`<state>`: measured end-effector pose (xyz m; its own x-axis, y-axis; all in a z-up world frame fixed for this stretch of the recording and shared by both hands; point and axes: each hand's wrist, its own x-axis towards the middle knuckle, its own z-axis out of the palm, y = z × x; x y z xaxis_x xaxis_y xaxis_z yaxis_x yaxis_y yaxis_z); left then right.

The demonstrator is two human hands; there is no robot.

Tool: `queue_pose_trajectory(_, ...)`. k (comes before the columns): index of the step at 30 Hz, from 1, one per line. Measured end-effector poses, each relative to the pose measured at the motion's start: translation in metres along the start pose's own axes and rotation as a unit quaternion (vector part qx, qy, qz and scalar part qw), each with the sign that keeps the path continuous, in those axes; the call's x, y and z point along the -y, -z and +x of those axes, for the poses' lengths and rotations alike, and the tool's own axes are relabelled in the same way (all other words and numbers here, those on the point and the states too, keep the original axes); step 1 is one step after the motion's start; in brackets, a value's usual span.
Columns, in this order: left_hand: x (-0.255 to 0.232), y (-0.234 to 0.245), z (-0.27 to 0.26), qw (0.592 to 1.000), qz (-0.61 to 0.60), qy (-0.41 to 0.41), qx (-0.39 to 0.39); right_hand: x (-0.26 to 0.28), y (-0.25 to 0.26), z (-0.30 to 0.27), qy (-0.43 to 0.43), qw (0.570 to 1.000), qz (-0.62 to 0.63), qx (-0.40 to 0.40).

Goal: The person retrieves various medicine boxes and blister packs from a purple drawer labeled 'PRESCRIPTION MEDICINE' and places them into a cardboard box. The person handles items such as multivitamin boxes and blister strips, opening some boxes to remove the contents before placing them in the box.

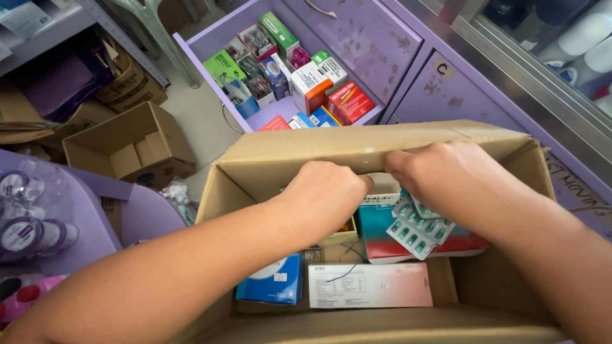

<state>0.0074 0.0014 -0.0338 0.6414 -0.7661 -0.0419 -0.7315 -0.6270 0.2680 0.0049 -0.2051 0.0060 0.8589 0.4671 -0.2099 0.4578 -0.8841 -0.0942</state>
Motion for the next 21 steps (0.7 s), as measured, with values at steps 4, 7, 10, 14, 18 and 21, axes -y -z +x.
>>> queue_pose_trajectory(4, -0.005, 0.006, -0.001, 1.000, -0.011, -0.003, -0.001, -0.005, 0.010, -0.003, -0.010, 0.998, 0.058, -0.038)
queue_pose_trajectory(7, -0.008, 0.010, -0.002, 1.000, -0.012, 0.001, -0.003, -0.010, 0.020, -0.006, -0.070, 0.997, 0.038, 0.015)
queue_pose_trajectory(10, -0.009, 0.009, -0.004, 1.000, 0.002, -0.005, -0.017, -0.014, 0.029, -0.009, -0.059, 0.996, 0.060, -0.002)
queue_pose_trajectory(14, -0.014, 0.004, -0.002, 0.992, -0.015, -0.078, -0.101, -0.023, 0.029, -0.014, -0.114, 0.991, 0.013, 0.065)
queue_pose_trajectory(18, -0.024, -0.001, -0.002, 0.980, -0.020, -0.184, -0.067, -0.040, 0.015, -0.018, -0.107, 0.983, -0.003, 0.146)
queue_pose_trajectory(21, -0.029, -0.005, -0.009, 0.974, 0.047, -0.218, -0.030, -0.039, 0.016, -0.020, -0.120, 0.969, -0.060, 0.207)
